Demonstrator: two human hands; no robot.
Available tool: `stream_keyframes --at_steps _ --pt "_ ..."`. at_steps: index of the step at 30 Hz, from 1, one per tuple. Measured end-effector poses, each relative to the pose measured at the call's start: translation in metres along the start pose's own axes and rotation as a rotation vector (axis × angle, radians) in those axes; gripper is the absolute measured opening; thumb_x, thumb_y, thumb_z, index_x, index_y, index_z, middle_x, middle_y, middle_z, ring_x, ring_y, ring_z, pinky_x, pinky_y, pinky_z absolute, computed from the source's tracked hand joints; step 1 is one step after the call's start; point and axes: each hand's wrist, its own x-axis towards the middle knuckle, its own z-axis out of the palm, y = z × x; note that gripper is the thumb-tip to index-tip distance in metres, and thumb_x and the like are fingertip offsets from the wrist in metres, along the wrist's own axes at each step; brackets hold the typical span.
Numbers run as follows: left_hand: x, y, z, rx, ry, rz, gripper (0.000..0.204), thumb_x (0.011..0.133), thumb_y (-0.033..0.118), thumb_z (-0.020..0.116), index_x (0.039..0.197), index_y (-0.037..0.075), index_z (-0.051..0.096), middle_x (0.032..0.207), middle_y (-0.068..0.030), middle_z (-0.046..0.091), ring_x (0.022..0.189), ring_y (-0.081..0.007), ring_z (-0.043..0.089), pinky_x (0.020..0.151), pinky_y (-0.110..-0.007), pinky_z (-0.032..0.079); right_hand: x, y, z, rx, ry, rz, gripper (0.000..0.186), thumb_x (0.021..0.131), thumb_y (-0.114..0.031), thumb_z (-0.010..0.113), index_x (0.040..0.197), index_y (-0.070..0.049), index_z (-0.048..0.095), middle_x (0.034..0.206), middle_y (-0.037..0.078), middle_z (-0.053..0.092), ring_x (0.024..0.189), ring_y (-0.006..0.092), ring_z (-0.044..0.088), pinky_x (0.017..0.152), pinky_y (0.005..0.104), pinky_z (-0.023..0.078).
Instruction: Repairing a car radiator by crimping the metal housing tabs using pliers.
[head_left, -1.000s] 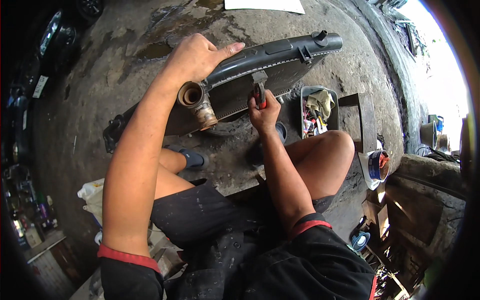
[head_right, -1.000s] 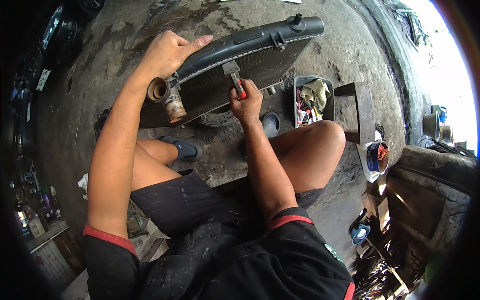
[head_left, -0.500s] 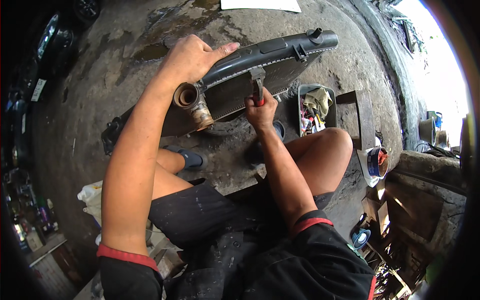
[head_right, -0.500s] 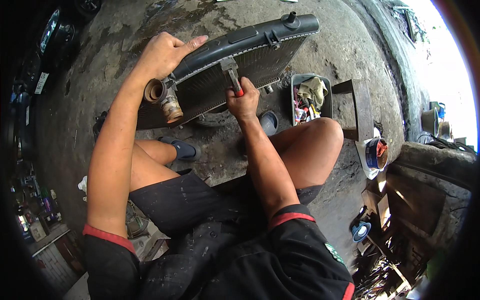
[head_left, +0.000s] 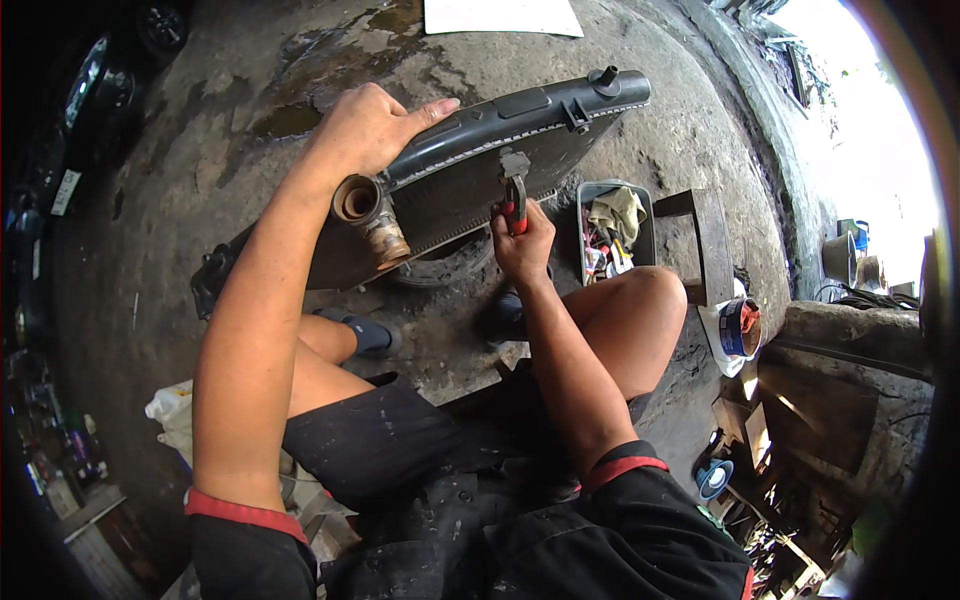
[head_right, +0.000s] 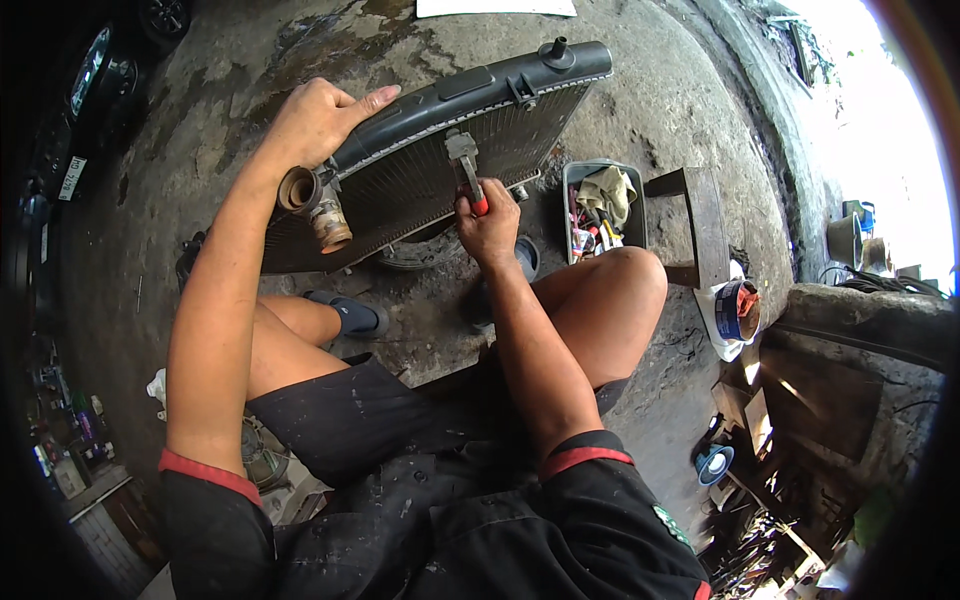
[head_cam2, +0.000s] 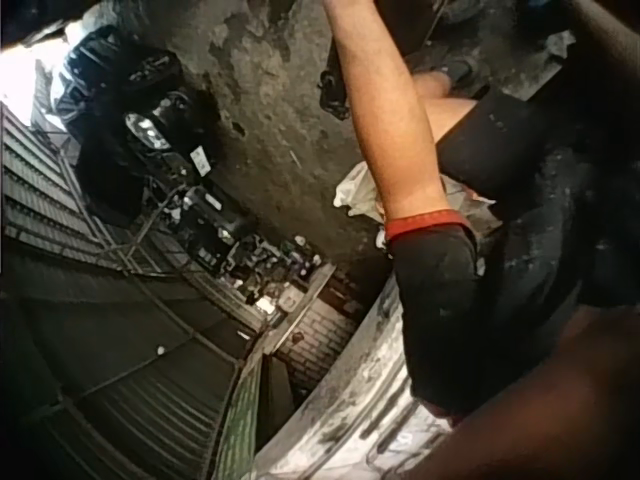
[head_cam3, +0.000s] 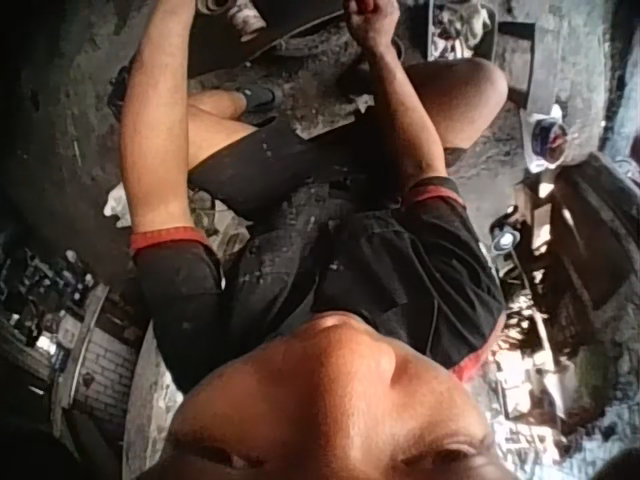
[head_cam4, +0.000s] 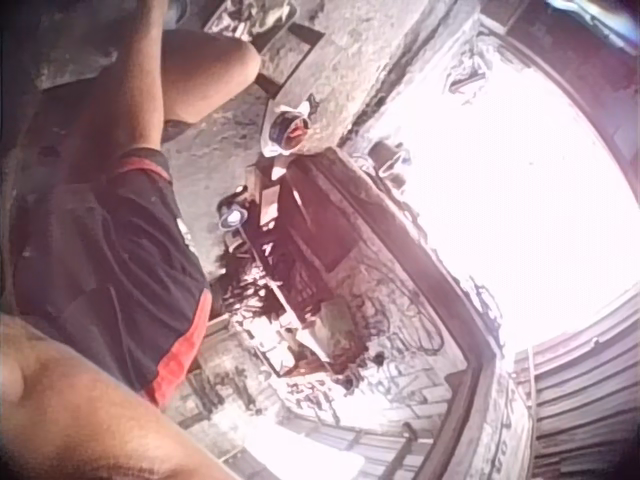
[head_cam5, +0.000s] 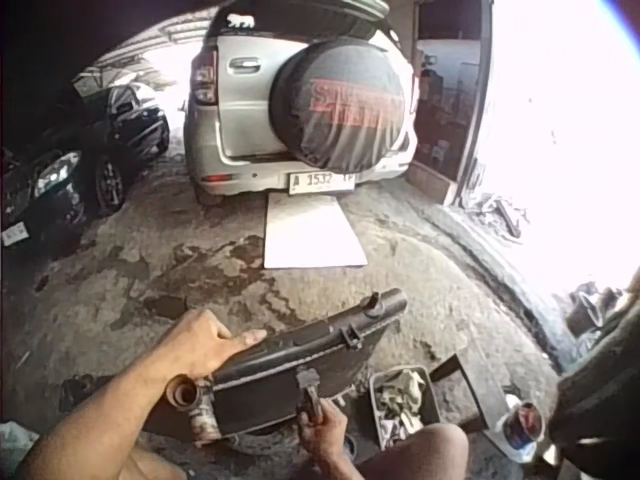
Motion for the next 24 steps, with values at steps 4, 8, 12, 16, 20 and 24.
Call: stream_keyframes --at_steps 4,8,12,16,20,24 --pt "-0.004 0.002 -0.002 -0.006 -0.01 -0.029 0.079 0.084 0.071 0.061 0.054 -0.001 0.065 0.043 -0.0119 0.05 0.044 -0.0226 0.054 0.053 -0.04 0.047 0.005 0.004 0.004 0.027 -0.02 0.086 0.014 0.079 -0.008 0.067 0.091 -0.002 0.064 0.081 0.016 0.064 0.078 0.0369 0.065 0.072 0.0395 0.052" --pt "-0.005 0.005 0.002 0.014 -0.007 -0.054 0.074 0.087 0.067 0.061 0.065 -0.002 0.071 0.045 -0.0067 0.047 0.046 -0.0154 0.046 0.053 -0.037 0.044 0.014 0.01 0.013 0.051 -0.009 0.056 0.016 0.079 -0.008 0.068 0.093 -0.002 0.064 0.083 0.016 0.064 0.08 0.0369 0.065 0.072 0.0394 0.052" --pt "-0.007 0.008 0.0 0.008 -0.023 -0.05 0.074 0.087 0.067 0.061 0.065 -0.003 0.071 0.044 -0.007 0.046 0.046 -0.0154 0.047 0.053 -0.037 0.044 0.023 0.017 0.024 0.09 0.053 -0.038 0.017 0.077 -0.006 0.067 0.093 -0.002 0.063 0.085 0.016 0.063 0.081 0.0378 0.064 0.07 0.0399 0.051" --pt "-0.009 0.01 -0.003 0.015 -0.023 -0.047 0.075 0.088 0.067 0.061 0.062 -0.003 0.068 0.043 -0.007 0.043 0.045 -0.0151 0.045 0.052 -0.037 0.044 0.025 0.02 0.027 0.036 0.062 -0.049 0.014 0.076 -0.006 0.066 0.081 -0.002 0.054 0.081 0.018 0.06 0.077 0.0404 0.061 0.066 0.0429 0.049" --pt "-0.007 0.002 0.0 0.003 0.024 -0.02 0.077 0.088 0.067 0.061 0.057 -0.003 0.065 0.042 -0.0061 0.041 0.043 -0.0145 0.042 0.05 -0.037 0.042 0.02 0.012 0.024 0.015 0.074 0.002 0.021 0.075 -0.008 0.066 0.074 -0.003 0.047 0.074 0.019 0.057 0.071 0.0425 0.059 0.063 0.0458 0.047" --pt "-0.007 0.005 -0.004 -0.005 0.022 -0.003 0.077 0.088 0.068 0.06 0.058 -0.003 0.066 0.042 -0.0051 0.042 0.043 -0.0139 0.043 0.05 -0.036 0.042 0.01 -0.003 0.007 0.003 -0.003 0.128 0.021 0.076 -0.009 0.065 0.072 -0.003 0.046 0.066 0.02 0.053 0.066 0.0439 0.057 0.059 0.0468 0.045"
